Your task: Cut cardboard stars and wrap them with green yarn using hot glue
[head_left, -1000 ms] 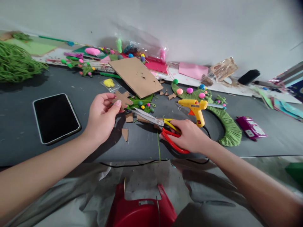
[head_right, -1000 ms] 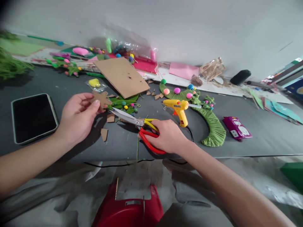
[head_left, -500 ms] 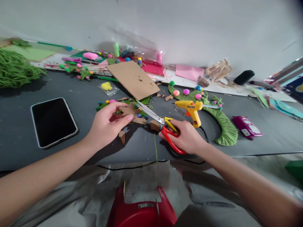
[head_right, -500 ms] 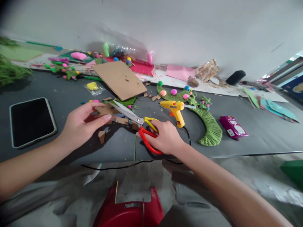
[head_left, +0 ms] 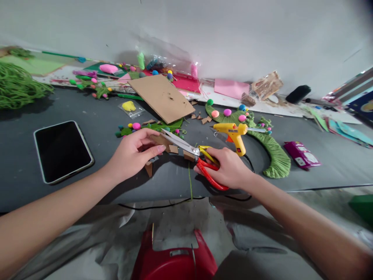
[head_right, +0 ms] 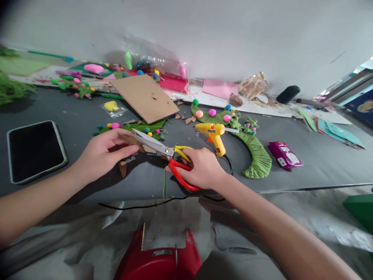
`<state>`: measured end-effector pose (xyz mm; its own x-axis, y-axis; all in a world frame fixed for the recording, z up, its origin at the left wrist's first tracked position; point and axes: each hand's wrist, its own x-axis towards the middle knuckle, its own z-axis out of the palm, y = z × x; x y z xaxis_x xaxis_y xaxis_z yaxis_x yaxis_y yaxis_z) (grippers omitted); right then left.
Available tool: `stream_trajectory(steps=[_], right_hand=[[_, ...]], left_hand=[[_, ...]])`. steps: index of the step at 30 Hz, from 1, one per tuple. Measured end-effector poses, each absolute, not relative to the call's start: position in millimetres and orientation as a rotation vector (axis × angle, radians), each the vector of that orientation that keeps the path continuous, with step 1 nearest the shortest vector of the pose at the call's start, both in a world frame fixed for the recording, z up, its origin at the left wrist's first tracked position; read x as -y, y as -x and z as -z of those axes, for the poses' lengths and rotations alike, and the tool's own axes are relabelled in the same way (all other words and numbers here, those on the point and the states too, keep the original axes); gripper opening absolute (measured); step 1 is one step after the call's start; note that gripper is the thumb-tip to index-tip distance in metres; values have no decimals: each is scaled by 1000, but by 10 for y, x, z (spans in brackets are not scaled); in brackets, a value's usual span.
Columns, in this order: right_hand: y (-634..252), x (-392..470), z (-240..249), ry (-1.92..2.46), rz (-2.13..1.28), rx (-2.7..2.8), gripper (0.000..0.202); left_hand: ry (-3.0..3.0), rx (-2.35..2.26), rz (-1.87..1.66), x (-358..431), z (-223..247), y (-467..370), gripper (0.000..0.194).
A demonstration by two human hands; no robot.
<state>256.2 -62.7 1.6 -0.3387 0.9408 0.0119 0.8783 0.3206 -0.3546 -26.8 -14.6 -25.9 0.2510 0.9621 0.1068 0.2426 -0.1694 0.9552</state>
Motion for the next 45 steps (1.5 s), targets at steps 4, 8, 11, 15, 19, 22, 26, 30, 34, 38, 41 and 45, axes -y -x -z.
stream_trajectory(steps=[4,8,11,15,19,22,26,30,34,38,41,45], right_hand=[[-2561,623,-26,1664,-431,2375,48],[-2563,620,-26,1665,-422,2384,48],[-2565,615,-25,1661,-413,2391,47],[-2568,602,-24,1663,-425,2393,47],[-2574,587,-16,1668,-426,2386,49],[-2581,574,-4,1688,-427,2377,51],[-2594,563,16,1701,-424,2363,53],[-2602,567,25,1708,-436,2351,55],[-2600,567,24,1703,-435,2348,58],[-2601,563,33,1693,-473,2316,60],[-2608,558,45,1693,-530,2284,60],[-2612,558,38,1696,-581,2257,55]], left_hand=[[-1596,-1120,-970,131,289,293,36],[-1598,-1123,-955,135,283,294,36],[-1593,-1148,-929,141,268,289,36],[-1608,-1153,-932,143,256,281,34],[-1617,-1158,-937,135,252,277,35],[-1604,-1165,-940,127,254,277,36],[-1581,-1160,-934,127,253,273,37],[-1579,-1163,-921,134,243,270,36],[-1586,-1171,-916,135,237,270,36],[-1590,-1179,-905,136,236,274,39],[-1570,-1189,-872,148,220,272,42],[-1520,-1143,-893,166,182,261,40]])
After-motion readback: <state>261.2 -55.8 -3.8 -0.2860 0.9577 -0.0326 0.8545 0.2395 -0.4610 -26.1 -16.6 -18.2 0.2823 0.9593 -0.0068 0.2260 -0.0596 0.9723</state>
